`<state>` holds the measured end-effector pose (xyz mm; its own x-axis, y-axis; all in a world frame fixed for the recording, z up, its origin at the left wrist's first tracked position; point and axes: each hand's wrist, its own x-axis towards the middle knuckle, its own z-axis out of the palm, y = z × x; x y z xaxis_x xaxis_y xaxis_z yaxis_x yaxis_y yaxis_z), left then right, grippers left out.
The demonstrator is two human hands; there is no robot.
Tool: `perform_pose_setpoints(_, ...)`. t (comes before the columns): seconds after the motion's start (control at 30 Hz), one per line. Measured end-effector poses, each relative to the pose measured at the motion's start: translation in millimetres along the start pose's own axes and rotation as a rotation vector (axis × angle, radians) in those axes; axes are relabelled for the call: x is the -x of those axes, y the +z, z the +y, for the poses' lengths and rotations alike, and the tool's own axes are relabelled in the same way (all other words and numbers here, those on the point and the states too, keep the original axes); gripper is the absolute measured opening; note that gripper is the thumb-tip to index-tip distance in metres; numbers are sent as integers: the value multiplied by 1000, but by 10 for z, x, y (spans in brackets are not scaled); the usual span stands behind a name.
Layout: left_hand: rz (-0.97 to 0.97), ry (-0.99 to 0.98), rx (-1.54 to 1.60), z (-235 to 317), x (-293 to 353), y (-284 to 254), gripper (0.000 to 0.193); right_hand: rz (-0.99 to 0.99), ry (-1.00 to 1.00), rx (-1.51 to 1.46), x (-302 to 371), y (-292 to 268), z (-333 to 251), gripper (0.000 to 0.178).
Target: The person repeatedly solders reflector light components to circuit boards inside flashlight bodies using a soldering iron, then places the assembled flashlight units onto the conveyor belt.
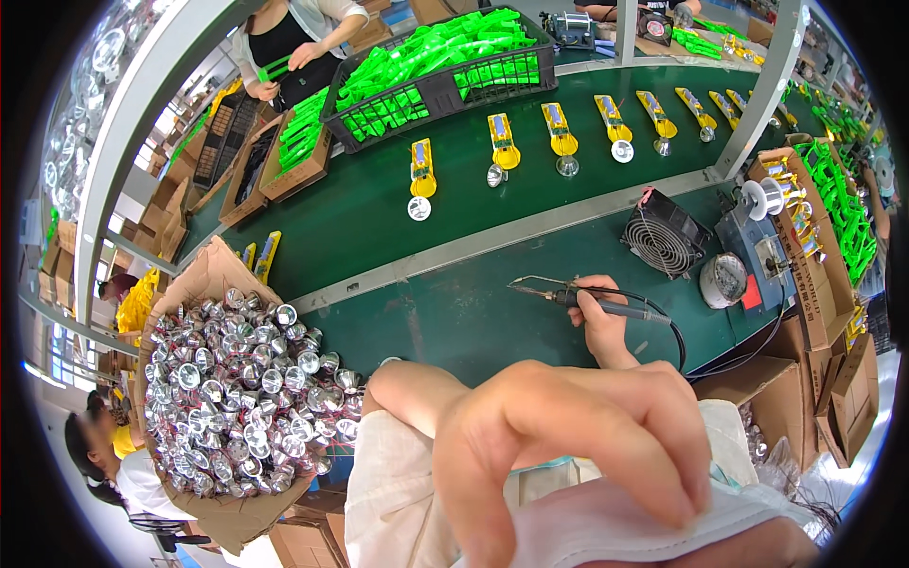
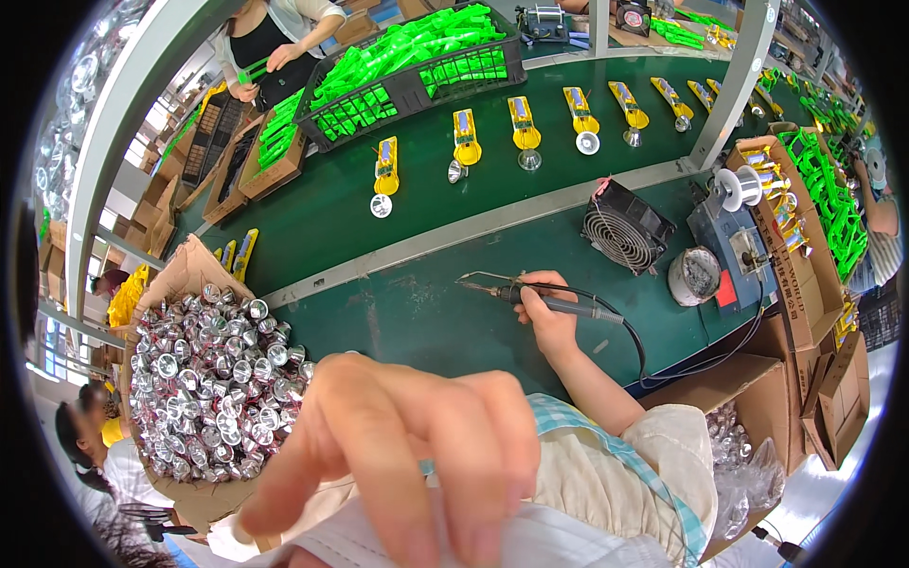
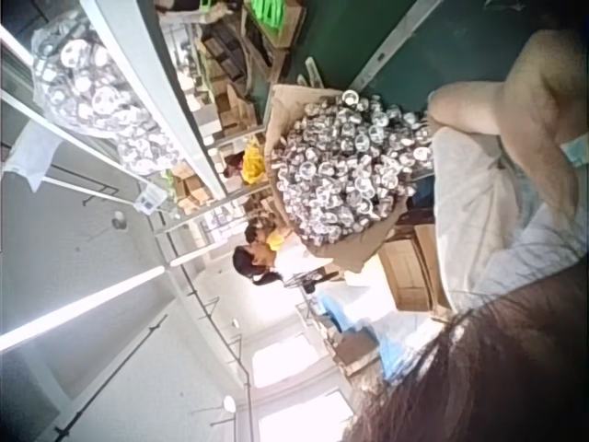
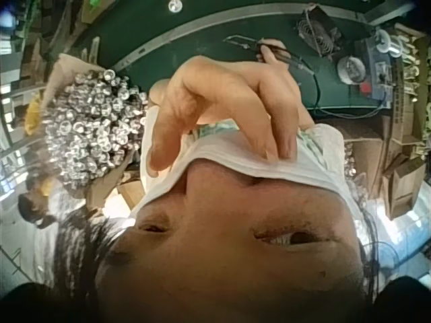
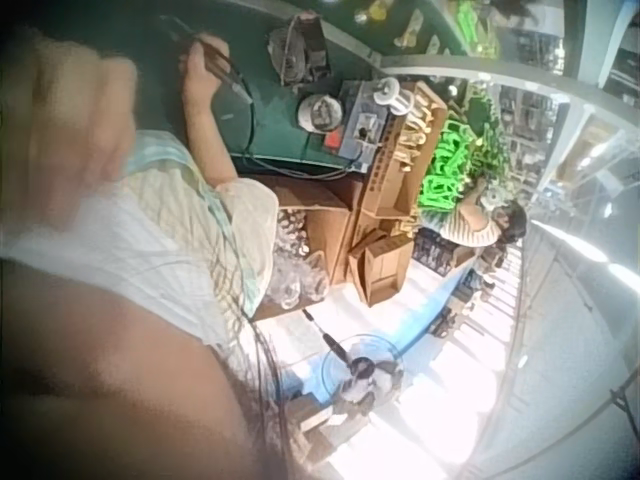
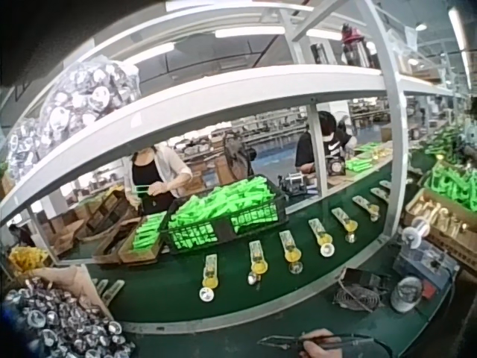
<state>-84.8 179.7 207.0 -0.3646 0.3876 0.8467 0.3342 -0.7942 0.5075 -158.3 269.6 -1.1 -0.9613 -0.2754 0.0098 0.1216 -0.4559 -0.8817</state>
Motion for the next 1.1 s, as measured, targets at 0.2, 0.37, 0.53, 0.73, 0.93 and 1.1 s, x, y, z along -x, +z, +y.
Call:
perform_pose_setpoints(0.2, -145, 25, -22, 0, -194, -97, 50, -24, -15, -17, 3, -40, -2, 12)
perform_pose_setpoints(0.37, -94, 1, -5, -15, -141, -85, 52, -25, -7, -20, -5, -47, 11, 12)
perform_pose_setpoints(0.53, -79, 14, 7, 29, -137, -47, 49, -35, 5, -7, 4, -37, 8, 12)
perform_pose_setpoints(0.73, -175, 77, -75, 92, -82, -112, 44, 10, -11, 47, 25, 142, -184, 12)
perform_pose_setpoints(0.93, -64, 161, -243, 187, 16, 24, 43, -2, -18, 42, 23, 35, -71, 13)
perform_pose_setpoints(1.1, -86, 180, -392, 416, 229, -5, 43, 16, -48, 43, -16, 18, 29, 12)
